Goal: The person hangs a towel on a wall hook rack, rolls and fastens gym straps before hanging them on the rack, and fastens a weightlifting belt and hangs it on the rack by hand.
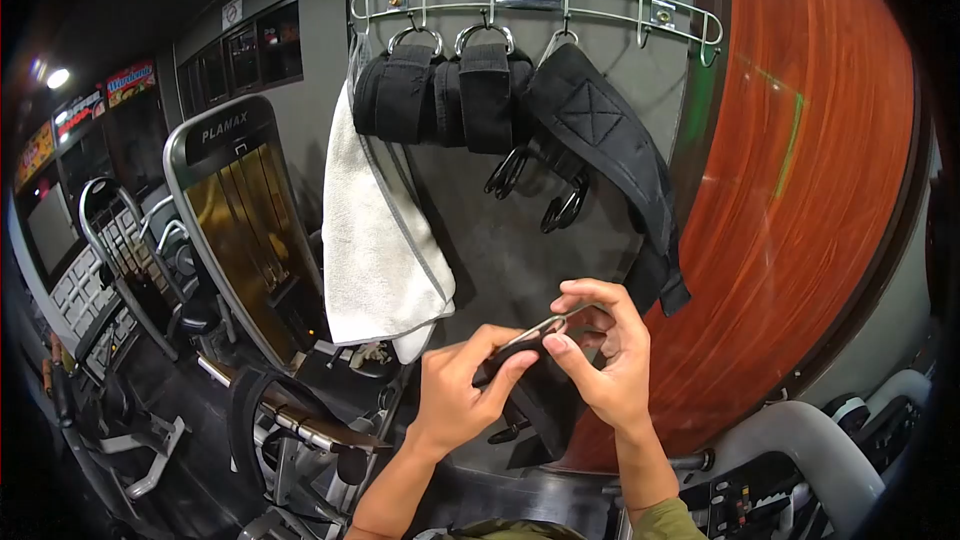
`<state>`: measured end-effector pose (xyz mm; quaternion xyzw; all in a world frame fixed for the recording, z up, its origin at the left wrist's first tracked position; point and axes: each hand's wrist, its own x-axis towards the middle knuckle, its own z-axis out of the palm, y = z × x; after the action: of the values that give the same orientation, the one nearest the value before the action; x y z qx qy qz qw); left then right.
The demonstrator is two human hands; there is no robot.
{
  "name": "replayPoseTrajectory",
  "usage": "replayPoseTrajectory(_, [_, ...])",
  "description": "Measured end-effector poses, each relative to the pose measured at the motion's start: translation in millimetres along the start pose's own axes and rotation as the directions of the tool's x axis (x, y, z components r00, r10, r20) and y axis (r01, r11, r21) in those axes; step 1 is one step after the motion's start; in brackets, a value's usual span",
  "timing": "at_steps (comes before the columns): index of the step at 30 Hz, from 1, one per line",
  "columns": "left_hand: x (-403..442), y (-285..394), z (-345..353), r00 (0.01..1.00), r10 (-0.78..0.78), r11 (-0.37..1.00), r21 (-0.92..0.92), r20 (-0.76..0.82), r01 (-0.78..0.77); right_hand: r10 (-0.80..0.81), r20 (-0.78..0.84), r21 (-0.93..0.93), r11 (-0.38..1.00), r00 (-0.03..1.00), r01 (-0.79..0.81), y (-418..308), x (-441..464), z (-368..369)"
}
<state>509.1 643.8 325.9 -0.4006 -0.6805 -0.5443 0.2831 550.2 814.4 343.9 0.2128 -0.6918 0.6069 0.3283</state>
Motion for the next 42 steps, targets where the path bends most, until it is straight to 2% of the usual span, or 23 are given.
replayPoseTrajectory(1, [7, 3, -1, 1.0, 0.01, 1.0, -0.011, -0.018, -0.01, -0.022, -0.003, -0.056, 0.998, 1.0, 0.021, -6, 2, -4])
replayPoseTrajectory(2, [13, 6, 0, 0.998, 0.032, 0.999, -0.014, -0.054, -0.033, -0.02, 0.076, -0.111, 0.993, 0.997, 0.028, -13, 3, -9])
replayPoseTrajectory(6, [46, 17, 0, 0.987, 0.121, 0.993, 0.021, -0.108, -0.12, -0.063, 0.076, -0.107, 0.992, 0.995, 0.071, -14, 13, -6])
replayPoseTrajectory(7, [56, 21, 0, 0.982, 0.155, 0.987, 0.045, -0.106, -0.151, -0.107, 0.067, -0.094, 0.989, 0.992, 0.113, -17, 20, -8])
replayPoseTrajectory(9, [75, 32, -1, 0.986, 0.134, 0.99, 0.059, -0.1, -0.129, -0.269, -0.001, -0.202, 0.943, 0.963, 0.263, -32, 38, -9])
replayPoseTrajectory(10, [84, 31, 0, 0.983, 0.141, 0.99, 0.031, -0.117, -0.138, -0.14, 0.002, -0.135, 0.981, 0.99, 0.139, -51, 43, -11])
replayPoseTrajectory(13, [113, 38, 5, 0.975, 0.148, 0.983, -0.079, -0.163, -0.163, -0.283, 0.05, -0.267, 0.92, 0.958, 0.286, -63, 78, -22])
replayPoseTrajectory(14, [122, 41, 6, 0.977, 0.124, 0.982, -0.119, -0.171, -0.145, -0.281, 0.054, -0.324, 0.903, 0.958, 0.283, -71, 89, -25])
replayPoseTrajectory(15, [131, 43, 6, 0.979, 0.099, 0.979, -0.159, -0.179, -0.128, -0.208, 0.073, -0.457, 0.862, 0.975, 0.218, -90, 95, -29])
replayPoseTrajectory(19, [159, 57, -4, 0.993, 0.057, 0.99, -0.123, -0.103, -0.069, -0.34, 0.166, -0.462, 0.803, 0.926, 0.378, -99, 132, -38])
replayPoseTrajectory(21, [170, 63, -7, 0.99, 0.097, 0.992, -0.07, -0.098, -0.104, -0.321, 0.202, -0.515, 0.769, 0.925, 0.379, -106, 146, -44])
replayPoseTrajectory(23, [177, 74, -11, 0.999, -0.032, 0.993, -0.118, -0.015, 0.03, -0.359, 0.222, -0.52, 0.743, 0.907, 0.421, -105, 160, -49])
replayPoseTrajectory(24, [182, 73, -11, 1.0, -0.013, 0.996, -0.093, -0.014, 0.012, -0.39, 0.242, -0.524, 0.718, 0.889, 0.458, -104, 165, -50])
replayPoseTrajectory(28, [194, 63, -12, 1.0, 0.013, 0.999, -0.038, -0.027, -0.014, -0.331, 0.235, -0.574, 0.712, 0.914, 0.406, -106, 173, -49])
replayPoseTrajectory(35, [205, 54, -9, 0.999, -0.022, 1.0, -0.001, -0.034, 0.022, -0.377, 0.247, -0.489, 0.747, 0.893, 0.451, -90, 187, -50])
replayPoseTrajectory(38, [204, 56, -8, 0.998, -0.038, 0.999, -0.007, -0.045, 0.037, -0.462, 0.236, -0.529, 0.677, 0.855, 0.512, -84, 187, -49])
replayPoseTrajectory(42, [206, 53, -7, 0.997, -0.052, 0.999, 0.007, -0.049, 0.053, -0.48, 0.212, -0.581, 0.639, 0.851, 0.505, -78, 187, -47])
